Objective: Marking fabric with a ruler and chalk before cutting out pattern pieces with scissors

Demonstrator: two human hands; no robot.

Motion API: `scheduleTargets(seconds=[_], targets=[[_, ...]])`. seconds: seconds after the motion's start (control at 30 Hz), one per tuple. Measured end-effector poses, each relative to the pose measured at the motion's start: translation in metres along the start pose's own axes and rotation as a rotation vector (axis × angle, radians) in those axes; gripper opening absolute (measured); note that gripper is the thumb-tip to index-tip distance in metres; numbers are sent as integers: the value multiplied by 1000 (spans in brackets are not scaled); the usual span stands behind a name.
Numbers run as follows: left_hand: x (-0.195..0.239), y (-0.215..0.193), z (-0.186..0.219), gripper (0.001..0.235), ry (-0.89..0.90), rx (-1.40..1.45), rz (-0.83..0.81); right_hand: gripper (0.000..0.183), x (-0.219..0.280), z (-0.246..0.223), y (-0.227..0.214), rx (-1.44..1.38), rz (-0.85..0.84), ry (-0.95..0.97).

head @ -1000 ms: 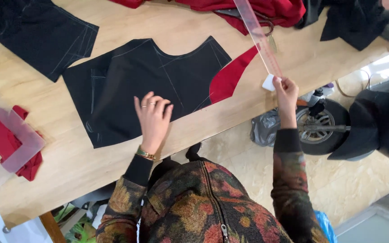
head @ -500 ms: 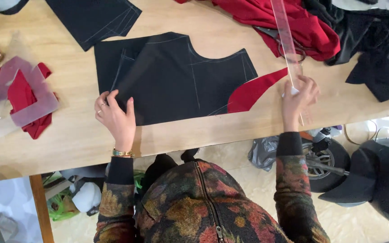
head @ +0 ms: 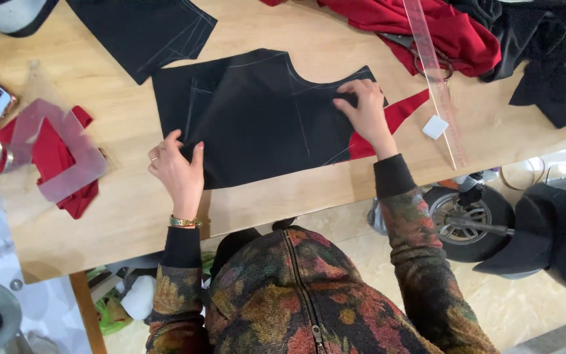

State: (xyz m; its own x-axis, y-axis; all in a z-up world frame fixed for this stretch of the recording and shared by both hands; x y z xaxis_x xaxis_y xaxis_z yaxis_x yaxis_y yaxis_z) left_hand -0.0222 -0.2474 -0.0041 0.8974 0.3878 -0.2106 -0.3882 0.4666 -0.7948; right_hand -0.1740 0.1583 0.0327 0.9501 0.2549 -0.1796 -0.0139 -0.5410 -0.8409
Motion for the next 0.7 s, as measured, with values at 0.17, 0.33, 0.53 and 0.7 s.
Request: scheduleTargets(seconds=[0.17,0.33,0.53,0.7], targets=[[-17,14,-22,26,98,-42,-54,27,0,-58,31,7,-44,-20],[-28,11,-18,19,117,-25,-138,31,24,-134,80,10,-149,-67],[-39,-5,-3,19,148,259,-195,45,9,-156,90,-98,-207,-6],[-48,-9,12,12,42,760,-278,67,-28,-125,85,-63,-164,88]])
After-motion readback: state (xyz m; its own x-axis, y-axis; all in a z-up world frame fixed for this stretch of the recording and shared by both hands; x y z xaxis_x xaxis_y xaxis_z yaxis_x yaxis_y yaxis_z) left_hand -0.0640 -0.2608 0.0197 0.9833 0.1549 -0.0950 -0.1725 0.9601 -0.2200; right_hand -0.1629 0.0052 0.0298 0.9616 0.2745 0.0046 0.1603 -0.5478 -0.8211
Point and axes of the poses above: each hand's wrist, its own x-axis away from the middle knuckle, its own y-axis out of the palm, z = x × y, the point moved 6 cm from there along -x, towards the middle knuckle, and after that the axes turned 5 degrees about x, right-handed, at the moved point
